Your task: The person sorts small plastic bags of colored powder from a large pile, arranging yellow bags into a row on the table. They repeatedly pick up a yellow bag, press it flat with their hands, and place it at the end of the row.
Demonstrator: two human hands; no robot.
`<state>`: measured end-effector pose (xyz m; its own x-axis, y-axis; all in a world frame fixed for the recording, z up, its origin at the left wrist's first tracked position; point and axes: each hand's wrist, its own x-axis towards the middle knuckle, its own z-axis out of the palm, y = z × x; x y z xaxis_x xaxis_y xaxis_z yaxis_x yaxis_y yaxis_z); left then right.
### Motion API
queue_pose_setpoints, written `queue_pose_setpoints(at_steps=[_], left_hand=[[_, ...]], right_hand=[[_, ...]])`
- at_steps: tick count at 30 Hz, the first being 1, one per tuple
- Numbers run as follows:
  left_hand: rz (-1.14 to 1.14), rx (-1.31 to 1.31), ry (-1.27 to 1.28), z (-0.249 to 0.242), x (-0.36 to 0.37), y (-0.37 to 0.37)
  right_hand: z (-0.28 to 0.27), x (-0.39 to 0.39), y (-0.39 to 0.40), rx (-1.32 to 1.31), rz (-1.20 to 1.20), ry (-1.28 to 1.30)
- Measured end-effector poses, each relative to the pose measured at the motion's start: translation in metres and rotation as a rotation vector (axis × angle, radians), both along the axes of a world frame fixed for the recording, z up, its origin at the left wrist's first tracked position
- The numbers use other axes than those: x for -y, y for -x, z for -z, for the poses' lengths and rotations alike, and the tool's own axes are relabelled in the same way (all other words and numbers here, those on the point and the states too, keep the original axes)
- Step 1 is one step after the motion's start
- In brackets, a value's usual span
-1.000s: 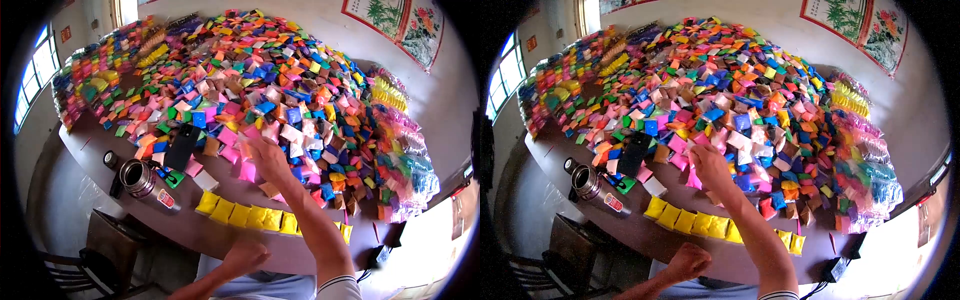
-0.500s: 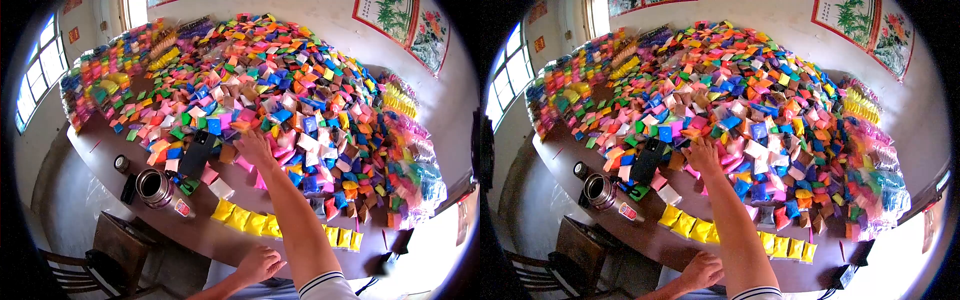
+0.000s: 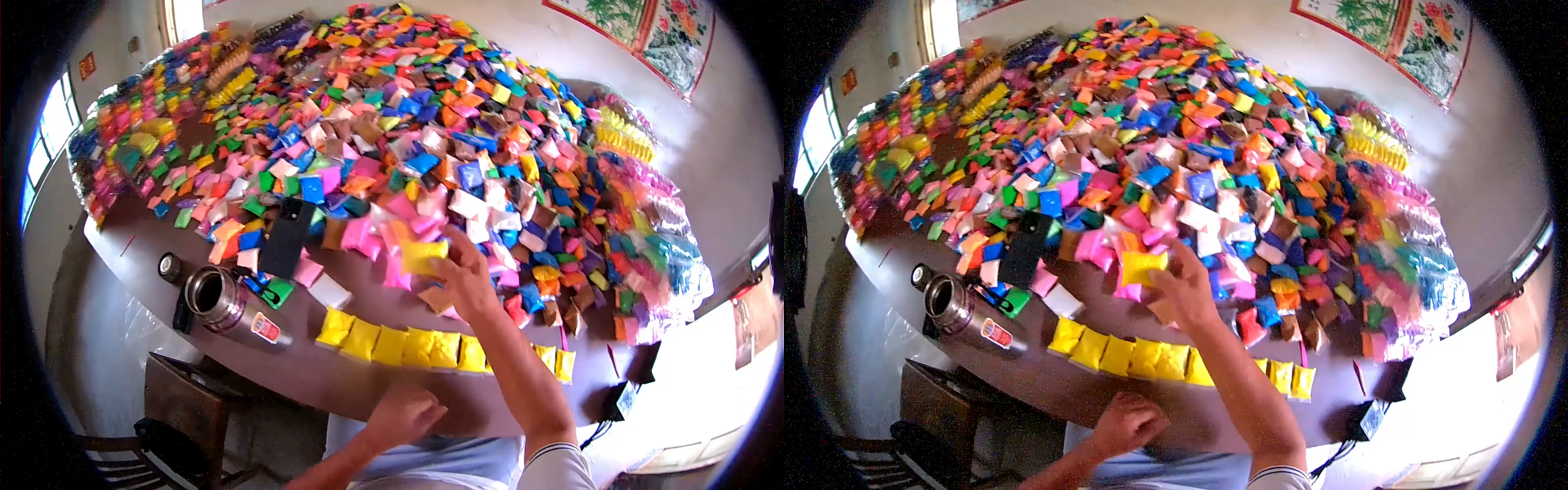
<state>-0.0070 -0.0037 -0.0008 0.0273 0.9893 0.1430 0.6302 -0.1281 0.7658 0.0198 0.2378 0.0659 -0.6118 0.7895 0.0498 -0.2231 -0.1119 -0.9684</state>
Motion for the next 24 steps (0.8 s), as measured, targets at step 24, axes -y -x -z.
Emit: queue_pose_setpoints(at_steps=[24], left_hand=[[-0.130, 0.090, -0.125, 0.005, 0.004, 0.000]], right_hand=[[0.041, 0.154, -0.152, 0.305, -0.175, 0.272]])
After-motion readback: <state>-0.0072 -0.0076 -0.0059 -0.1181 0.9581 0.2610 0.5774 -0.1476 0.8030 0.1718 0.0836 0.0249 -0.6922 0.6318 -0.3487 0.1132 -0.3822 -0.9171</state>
